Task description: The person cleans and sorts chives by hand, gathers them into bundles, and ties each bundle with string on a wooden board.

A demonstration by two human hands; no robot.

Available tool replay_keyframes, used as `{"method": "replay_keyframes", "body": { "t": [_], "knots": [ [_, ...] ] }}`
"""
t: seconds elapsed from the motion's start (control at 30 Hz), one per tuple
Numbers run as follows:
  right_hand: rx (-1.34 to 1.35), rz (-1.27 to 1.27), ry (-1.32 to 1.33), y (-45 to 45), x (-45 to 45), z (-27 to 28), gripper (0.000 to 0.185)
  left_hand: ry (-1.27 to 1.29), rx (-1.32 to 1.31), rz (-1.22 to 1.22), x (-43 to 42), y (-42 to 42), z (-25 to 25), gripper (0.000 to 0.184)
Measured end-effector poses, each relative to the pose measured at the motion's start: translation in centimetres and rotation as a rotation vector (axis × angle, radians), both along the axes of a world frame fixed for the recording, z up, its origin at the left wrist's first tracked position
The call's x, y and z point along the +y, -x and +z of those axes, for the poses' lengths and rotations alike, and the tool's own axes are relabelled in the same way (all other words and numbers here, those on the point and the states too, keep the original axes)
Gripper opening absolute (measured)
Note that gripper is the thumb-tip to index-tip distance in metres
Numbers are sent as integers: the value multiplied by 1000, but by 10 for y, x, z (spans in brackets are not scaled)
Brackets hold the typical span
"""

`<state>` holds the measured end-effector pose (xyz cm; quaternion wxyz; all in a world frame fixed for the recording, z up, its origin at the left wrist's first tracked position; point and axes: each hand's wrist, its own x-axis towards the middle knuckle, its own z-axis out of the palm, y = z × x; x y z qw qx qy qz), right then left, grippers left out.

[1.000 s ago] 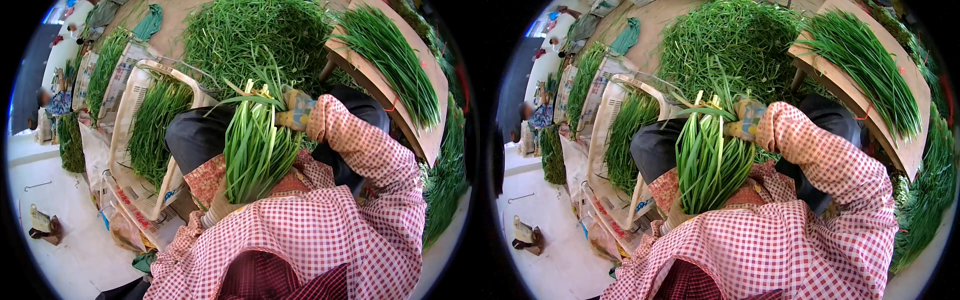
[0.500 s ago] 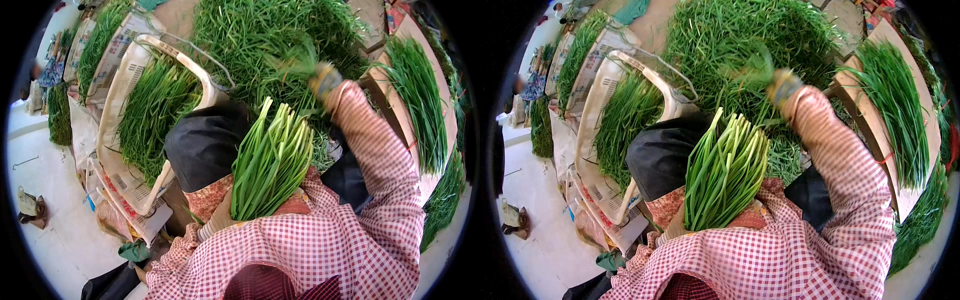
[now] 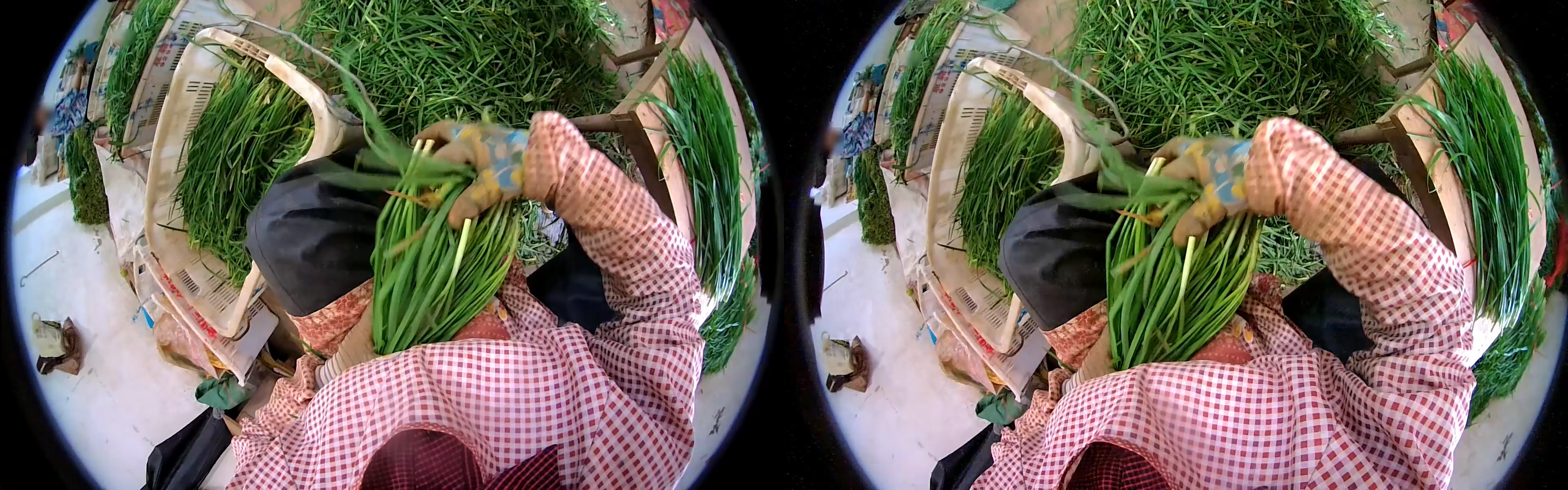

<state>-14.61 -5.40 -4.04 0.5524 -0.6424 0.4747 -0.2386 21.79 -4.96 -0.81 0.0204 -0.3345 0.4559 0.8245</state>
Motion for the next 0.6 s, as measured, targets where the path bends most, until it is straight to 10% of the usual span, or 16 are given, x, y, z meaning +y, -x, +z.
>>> {"method": "replay_keyframes", "body": {
  "t": [0.2,0.3,0.37,0.47,0.53,0.6],
  "knots": [
    [-966,-548,-141,-23,15,-74,25,14,4,-7,5,-3,6,100],
    [-1513,-346,-7,1,2,-84,37,15,-12,-25,4,-5,15,100],
    [-1260,-696,122,23,5,-82,33,1,-20,1,5,-11,23,99],
    [160,-1225,332,40,28,-78,33,-60,5,100,4,-23,36,99],
    [444,-999,-332,57,41,-61,44,-75,24,172,2,-32,40,99],
    [890,-772,-212,60,69,-122,47,-73,51,241,-1,-38,44,99]
  ]
}}
